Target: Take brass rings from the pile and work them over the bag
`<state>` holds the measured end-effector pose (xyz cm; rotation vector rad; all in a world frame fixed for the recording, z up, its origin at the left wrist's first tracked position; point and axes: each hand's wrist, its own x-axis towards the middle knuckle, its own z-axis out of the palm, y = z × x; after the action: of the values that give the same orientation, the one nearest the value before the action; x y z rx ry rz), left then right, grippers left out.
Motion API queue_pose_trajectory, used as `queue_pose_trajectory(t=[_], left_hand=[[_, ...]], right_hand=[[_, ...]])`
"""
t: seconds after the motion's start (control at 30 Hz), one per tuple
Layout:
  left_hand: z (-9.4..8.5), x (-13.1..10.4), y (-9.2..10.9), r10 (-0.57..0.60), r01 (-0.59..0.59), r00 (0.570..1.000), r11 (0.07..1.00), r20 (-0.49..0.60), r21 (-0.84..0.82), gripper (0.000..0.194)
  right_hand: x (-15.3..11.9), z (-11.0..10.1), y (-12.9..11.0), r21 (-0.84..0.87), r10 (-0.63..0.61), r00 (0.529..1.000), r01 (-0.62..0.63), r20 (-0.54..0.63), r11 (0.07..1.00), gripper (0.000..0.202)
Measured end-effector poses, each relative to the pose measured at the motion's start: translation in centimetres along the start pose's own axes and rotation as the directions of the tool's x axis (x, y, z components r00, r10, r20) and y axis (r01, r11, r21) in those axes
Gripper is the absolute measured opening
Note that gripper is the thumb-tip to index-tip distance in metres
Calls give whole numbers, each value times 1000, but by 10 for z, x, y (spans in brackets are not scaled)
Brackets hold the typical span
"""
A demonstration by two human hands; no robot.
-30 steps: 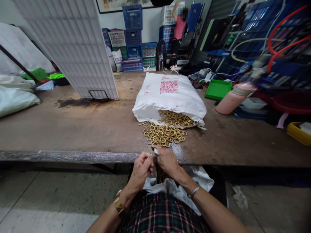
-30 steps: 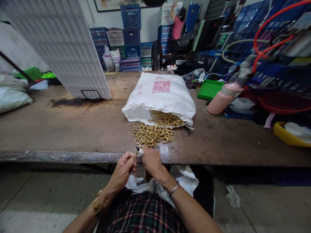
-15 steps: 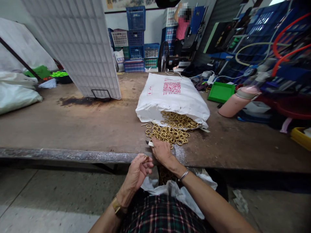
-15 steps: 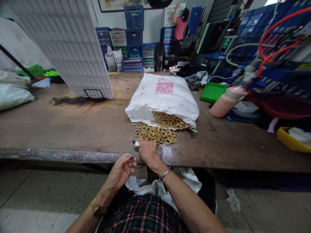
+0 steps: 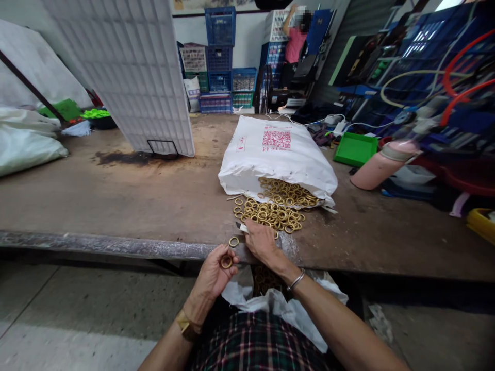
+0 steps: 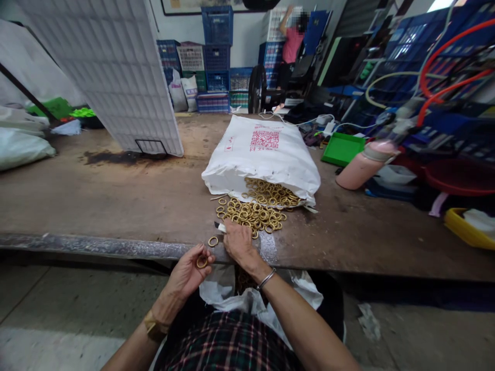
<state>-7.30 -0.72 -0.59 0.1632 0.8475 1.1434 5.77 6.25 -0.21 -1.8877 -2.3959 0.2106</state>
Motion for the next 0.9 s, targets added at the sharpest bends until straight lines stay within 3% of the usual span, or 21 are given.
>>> queue_pose_trajectory(t=[0.13, 0.27, 0.5, 0.77, 0.83, 0.9], left_hand=[[2, 1, 0, 22, -22, 1000, 999, 12, 35, 27], [8, 3, -1, 123, -124, 992, 975, 18, 185, 31], [15, 16, -10, 317, -291, 948, 841, 21, 457, 38], [23, 18, -12, 450, -452, 874, 617, 183, 644, 20], [23, 19, -11, 428, -433, 886, 628, 177, 647, 22], [22, 19, -12, 346, -356, 928, 707, 141, 611, 26]], right_hand=[[2, 0, 4, 70, 8, 998, -4, -56, 998, 18], [0, -2, 12, 299, 25, 992, 14, -126, 954, 14], [-21, 0, 16, 750, 26, 1000, -18, 1, 661, 22], [-27, 2, 12, 893, -12, 995, -85, 100, 443, 25], [-27, 3, 14, 902, -25, 994, -87, 107, 424, 26], [-27, 4, 16, 900, -21, 996, -64, 81, 431, 25]])
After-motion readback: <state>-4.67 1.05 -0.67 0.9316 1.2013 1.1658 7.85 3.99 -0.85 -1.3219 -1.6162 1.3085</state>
